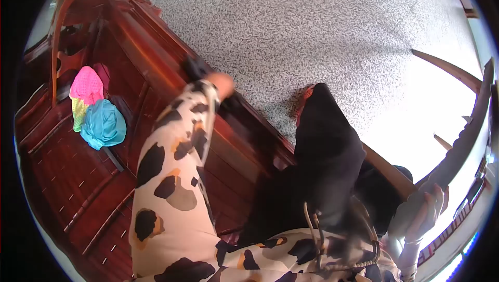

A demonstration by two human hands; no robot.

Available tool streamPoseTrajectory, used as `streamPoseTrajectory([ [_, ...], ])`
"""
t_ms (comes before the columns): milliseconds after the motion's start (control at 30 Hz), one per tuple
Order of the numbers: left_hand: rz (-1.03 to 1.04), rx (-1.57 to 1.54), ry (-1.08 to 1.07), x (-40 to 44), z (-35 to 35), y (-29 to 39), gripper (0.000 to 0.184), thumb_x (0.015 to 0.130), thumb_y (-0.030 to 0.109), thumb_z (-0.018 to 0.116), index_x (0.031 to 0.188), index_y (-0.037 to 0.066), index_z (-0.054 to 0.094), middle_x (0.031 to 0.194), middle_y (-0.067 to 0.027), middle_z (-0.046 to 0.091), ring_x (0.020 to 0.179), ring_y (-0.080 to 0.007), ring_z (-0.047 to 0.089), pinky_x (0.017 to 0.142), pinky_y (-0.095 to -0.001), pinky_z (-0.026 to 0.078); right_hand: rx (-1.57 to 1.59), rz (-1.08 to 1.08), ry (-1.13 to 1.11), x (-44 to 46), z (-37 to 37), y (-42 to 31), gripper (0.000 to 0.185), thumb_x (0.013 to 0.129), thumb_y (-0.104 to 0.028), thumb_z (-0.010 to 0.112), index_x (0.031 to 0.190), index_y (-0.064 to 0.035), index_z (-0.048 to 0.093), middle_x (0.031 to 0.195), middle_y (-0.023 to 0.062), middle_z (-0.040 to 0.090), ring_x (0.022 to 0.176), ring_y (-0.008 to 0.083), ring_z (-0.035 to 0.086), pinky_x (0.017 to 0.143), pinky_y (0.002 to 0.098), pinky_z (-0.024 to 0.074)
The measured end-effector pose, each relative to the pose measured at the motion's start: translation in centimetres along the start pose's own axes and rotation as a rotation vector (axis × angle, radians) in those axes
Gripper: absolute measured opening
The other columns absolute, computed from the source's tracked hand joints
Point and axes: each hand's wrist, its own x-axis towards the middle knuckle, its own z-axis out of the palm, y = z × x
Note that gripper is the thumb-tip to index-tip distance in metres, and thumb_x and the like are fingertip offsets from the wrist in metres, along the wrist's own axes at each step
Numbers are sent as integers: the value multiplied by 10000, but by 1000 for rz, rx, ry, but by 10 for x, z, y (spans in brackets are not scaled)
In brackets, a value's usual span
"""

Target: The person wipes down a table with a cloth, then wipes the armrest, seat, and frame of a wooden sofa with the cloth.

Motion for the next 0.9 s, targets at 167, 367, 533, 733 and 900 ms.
streamPoseTrajectory([
  [167,-815,278,58,-17,-58,-80,282,827,145,442,942,-2,652,1054,-191,599,1067,-414,497,855,-632,350,-84,-115,-47,-3,2,9,275,823,-102,350,968,51,526,1174,245,497,1192,478,331,1000,559,234],
  [367,-407,-62,-326,14,-46,-12,253,836,133,534,1044,31,637,1160,-198,560,1088,-352,534,901,-457,439,-38,-48,-50,-5,2,9,283,814,-116,359,980,44,525,1157,246,503,1190,472,338,1003,563,232],
  [533,172,-201,-146,12,13,109,158,695,158,590,708,5,625,728,-190,600,657,-330,589,605,-419,476,-47,-83,5,-5,5,8,302,816,-117,344,995,28,539,1168,239,500,1207,461,319,1002,538,242],
  [733,25,-2,-38,28,16,177,235,767,253,582,836,31,619,830,-152,603,760,-292,594,691,-405,477,41,19,83,1,7,1,276,816,-110,370,918,24,589,1149,210,521,1204,431,342,1001,491,260],
  [900,27,158,70,21,9,209,299,806,321,582,927,51,626,905,-128,610,842,-269,603,748,-401,483,92,14,145,9,0,-16,226,808,-50,407,910,33,591,1116,194,541,1194,402,366,995,458,287],
])
